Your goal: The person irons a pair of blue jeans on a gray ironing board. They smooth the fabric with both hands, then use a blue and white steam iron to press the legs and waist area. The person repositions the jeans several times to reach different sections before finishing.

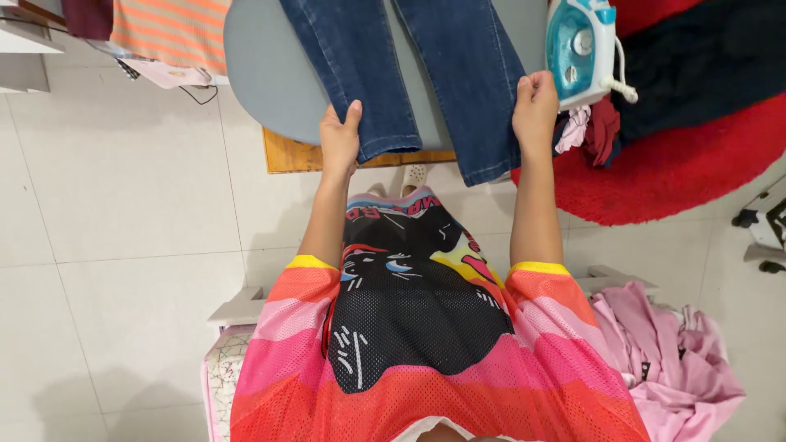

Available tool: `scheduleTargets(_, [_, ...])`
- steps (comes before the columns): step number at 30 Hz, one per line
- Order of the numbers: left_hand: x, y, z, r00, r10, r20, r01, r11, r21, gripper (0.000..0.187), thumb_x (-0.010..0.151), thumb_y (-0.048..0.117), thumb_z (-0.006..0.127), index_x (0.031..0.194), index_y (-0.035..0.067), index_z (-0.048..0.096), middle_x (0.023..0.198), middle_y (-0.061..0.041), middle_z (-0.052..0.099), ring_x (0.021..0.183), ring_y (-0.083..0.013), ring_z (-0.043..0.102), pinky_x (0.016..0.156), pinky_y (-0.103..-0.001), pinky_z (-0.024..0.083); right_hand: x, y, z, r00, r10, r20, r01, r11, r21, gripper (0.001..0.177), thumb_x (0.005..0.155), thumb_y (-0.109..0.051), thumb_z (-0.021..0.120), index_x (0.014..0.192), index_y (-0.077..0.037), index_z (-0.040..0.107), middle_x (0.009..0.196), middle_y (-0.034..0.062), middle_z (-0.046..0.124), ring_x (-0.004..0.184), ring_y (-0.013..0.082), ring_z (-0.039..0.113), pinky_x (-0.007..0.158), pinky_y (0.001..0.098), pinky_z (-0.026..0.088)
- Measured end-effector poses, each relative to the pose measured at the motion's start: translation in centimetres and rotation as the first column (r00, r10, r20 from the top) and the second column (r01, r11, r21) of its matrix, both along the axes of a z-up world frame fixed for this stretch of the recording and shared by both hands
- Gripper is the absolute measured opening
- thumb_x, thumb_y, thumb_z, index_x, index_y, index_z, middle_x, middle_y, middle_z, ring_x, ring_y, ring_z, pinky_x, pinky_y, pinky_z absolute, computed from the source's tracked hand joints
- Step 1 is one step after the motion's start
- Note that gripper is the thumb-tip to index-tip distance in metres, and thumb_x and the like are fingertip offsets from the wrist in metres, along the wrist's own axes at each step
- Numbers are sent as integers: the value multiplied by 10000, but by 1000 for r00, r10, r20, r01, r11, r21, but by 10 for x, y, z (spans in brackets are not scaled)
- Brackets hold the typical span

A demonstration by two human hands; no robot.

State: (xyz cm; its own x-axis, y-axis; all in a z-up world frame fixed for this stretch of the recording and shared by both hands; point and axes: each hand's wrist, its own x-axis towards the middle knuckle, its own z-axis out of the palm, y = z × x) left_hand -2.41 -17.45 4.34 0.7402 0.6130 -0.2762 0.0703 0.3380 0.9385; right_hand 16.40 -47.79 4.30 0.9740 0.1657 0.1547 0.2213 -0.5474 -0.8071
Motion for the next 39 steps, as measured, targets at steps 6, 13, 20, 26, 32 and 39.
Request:
scheduleTargets(6, [-23, -13, 7, 997, 28, 74, -19, 991, -129, 307, 1015, 166, 658, 1226, -54, 629, 1121, -121, 723, 966, -158, 671, 885, -311, 565, -25, -28, 14, 992, -14, -127, 30, 992, 125, 143, 1071, -135, 601, 992, -19, 577, 814, -14, 551, 738, 77, 496, 679, 260, 441])
scheduleTargets(13, [-40, -57, 4, 995, 98, 30, -93, 985, -147, 294, 1008, 151, 654, 1229, -42, 630, 1124, -112, 721, 968, -157, 675, 892, -316, 561, -43, -67, 18, 989, 48, -137, -24, 985, 170, 142, 1073, -133, 593, 993, -16, 586, 794, -18, 529, 721, 70, 470, 665, 249, 420])
scheduleTargets(20, [-56, -72, -27, 981, 194, 13, -191, 976, -100, 273, 1000, 128, 655, 1207, -50, 661, 1081, -95, 733, 911, -146, 676, 869, -305, 561, -67, -92, -13, 986, 103, -129, -86, 987, 134, 162, 1070, -162, 587, 1000, -19, 564, 775, 22, 575, 709, 94, 532, 658, 276, 458])
scheduleTargets(26, [-85, -70, -74, 962, 188, -198, -135, 958, 255, 240, 983, 121, 686, 1150, -50, 709, 1061, -117, 756, 926, -162, 685, 887, -303, 541, -75, -107, -79, 971, 70, -230, -63, 997, 39, 184, 1051, -203, 584, 995, -27, 577, 770, 79, 623, 699, 161, 597, 680, 330, 495])
scheduleTargets(32, [-90, -78, -93, 783, 411, -466, -15, 762, 647, 404, 959, 176, 744, 1274, -45, 621, 1165, -237, 706, 1082, -390, 678, 964, -423, 519, -60, -122, -142, 956, 119, -269, -119, 993, 16, 189, 1046, -216, 576, 1014, -31, 583, 801, 97, 627, 718, 201, 609, 701, 358, 505])
scheduleTargets(39, [-62, -134, -70, 900, 395, -185, 53, 323, 945, 469, 840, 100, 786, 1274, 12, 633, 1320, -235, 584, 1244, -421, 540, 1034, -522, 448, -40, -130, -163, 948, 110, -300, -114, 993, 6, 258, 970, -250, 678, 1082, -22, 633, 846, 105, 696, 776, 218, 673, 754, 352, 537])
